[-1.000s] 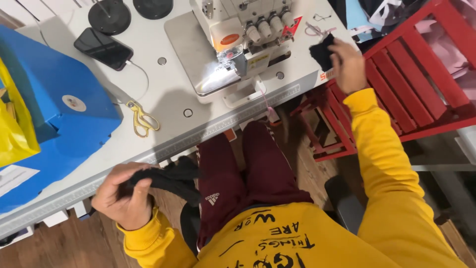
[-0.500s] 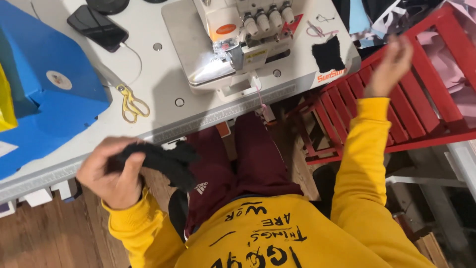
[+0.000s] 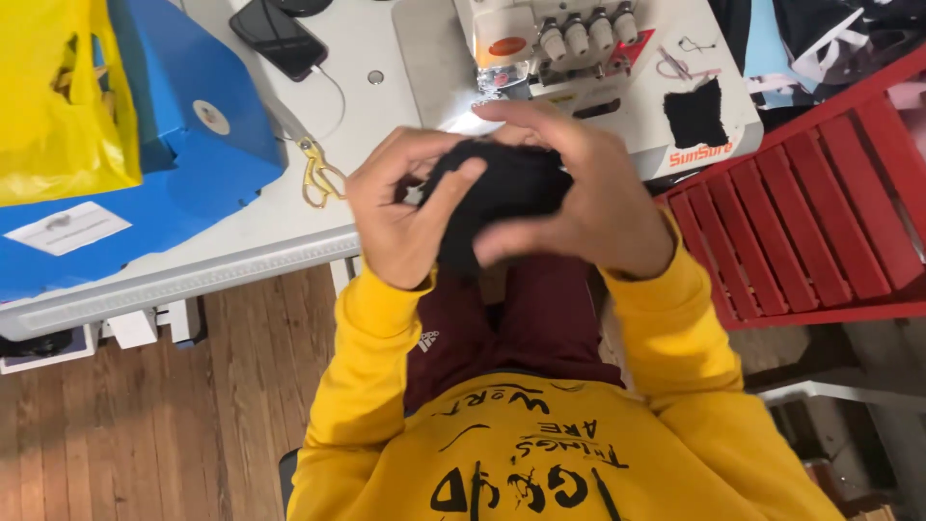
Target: Cutting a strip of black fabric and trimming it with scissors in a workshop.
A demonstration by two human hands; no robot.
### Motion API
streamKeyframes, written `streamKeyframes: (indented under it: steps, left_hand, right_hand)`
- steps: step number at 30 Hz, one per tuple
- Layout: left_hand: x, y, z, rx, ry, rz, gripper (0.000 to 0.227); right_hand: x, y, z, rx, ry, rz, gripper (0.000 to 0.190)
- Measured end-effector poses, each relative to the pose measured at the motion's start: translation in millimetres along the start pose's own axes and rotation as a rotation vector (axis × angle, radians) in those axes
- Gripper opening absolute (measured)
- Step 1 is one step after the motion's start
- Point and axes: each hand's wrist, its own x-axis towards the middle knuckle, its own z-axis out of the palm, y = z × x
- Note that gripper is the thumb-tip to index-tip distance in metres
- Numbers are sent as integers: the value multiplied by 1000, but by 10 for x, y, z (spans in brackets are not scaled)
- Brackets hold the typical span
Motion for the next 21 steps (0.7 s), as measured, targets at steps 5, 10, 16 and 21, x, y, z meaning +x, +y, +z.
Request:
streamKeyframes:
  steps: [5, 10, 16, 21]
  left_hand:
    - [188, -9, -29, -209, -262, 127, 59]
    - [-38, -927, -16, 123, -790, 34, 74]
    - [-684, -1606, -212, -149, -672, -280, 46]
    - [-891, -1563, -518, -399, -136, -407, 43]
  right_hand:
    - [171, 126, -213, -341, -114, 65, 30]
    - [-73, 183, -767, -423, -1, -63, 22]
    - [-667, 700, -1274, -367, 219, -13, 18]
    - [-1203, 924, -786, -234, 431, 356, 16]
